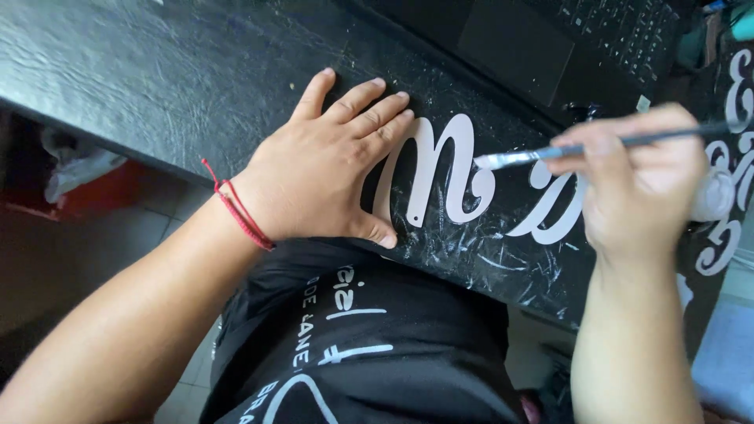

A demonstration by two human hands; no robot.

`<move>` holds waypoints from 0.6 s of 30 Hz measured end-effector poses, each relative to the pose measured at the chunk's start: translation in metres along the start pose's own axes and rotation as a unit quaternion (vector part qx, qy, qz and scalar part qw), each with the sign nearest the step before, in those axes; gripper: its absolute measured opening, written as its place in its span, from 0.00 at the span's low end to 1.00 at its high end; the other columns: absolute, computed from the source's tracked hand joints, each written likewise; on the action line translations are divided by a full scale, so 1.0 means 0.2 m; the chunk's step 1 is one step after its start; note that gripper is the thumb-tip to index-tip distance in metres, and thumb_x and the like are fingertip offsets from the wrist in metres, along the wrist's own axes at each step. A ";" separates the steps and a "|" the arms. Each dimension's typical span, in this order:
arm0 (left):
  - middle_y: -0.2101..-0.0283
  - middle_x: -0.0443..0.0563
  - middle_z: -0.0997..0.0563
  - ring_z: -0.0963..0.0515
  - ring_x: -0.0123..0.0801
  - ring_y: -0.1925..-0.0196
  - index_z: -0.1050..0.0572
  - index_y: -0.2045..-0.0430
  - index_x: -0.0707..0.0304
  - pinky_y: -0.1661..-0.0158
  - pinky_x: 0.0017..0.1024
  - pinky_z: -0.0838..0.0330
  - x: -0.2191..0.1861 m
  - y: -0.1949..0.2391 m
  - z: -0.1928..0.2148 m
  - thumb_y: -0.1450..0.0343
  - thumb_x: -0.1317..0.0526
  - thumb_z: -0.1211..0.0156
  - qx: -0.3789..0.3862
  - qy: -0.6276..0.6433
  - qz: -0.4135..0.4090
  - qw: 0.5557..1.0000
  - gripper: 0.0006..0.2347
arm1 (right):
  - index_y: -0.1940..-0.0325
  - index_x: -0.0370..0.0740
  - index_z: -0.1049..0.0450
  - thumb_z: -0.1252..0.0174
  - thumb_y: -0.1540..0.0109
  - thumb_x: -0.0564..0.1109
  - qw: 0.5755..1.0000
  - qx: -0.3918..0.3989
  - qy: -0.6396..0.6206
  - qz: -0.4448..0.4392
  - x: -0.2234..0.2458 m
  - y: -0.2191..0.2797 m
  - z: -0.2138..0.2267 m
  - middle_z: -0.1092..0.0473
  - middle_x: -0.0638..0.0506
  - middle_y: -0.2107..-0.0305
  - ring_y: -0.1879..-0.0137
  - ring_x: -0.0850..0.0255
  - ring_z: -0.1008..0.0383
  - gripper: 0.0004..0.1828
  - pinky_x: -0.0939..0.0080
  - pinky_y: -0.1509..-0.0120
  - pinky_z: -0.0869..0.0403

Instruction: Painting decorative wooden letters with white paint using a small brush at a workstation.

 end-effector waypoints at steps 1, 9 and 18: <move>0.30 0.57 0.38 0.44 0.49 0.28 0.40 0.33 0.63 0.35 0.58 0.59 0.00 -0.01 0.00 0.49 0.19 0.43 0.001 -0.004 -0.003 1.000 0.56 | 0.50 0.27 0.45 0.52 0.24 0.37 1.000 -0.004 -0.002 0.002 0.02 0.04 -0.01 0.32 0.26 0.61 0.58 0.42 0.23 0.10 0.52 0.56 0.18; 0.30 0.56 0.42 0.45 0.50 0.31 0.41 0.33 0.52 0.42 0.58 0.53 0.01 -0.08 0.00 0.58 0.18 0.33 0.056 -0.050 0.022 0.997 0.60 | 0.50 0.34 0.43 0.47 0.28 0.42 0.983 -0.166 -0.060 0.049 0.06 0.24 -0.08 0.32 0.27 0.62 0.67 0.48 0.26 0.12 0.61 0.66 0.24; 0.27 0.58 0.45 0.49 0.53 0.26 0.47 0.29 0.54 0.33 0.60 0.60 -0.13 0.09 0.00 0.52 0.17 0.41 0.028 -0.065 0.027 0.997 0.59 | 0.53 0.26 0.39 0.46 0.30 0.29 0.987 -0.158 -0.002 -0.015 0.10 0.28 -0.16 0.30 0.29 0.58 0.53 0.45 0.21 0.08 0.57 0.48 0.19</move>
Point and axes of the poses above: each hand's wrist, its own y-axis away from the middle knuckle, its own z-axis out of the back of the hand, x = y × z, the point moved 4 cm from there along -y, towards the middle knuckle
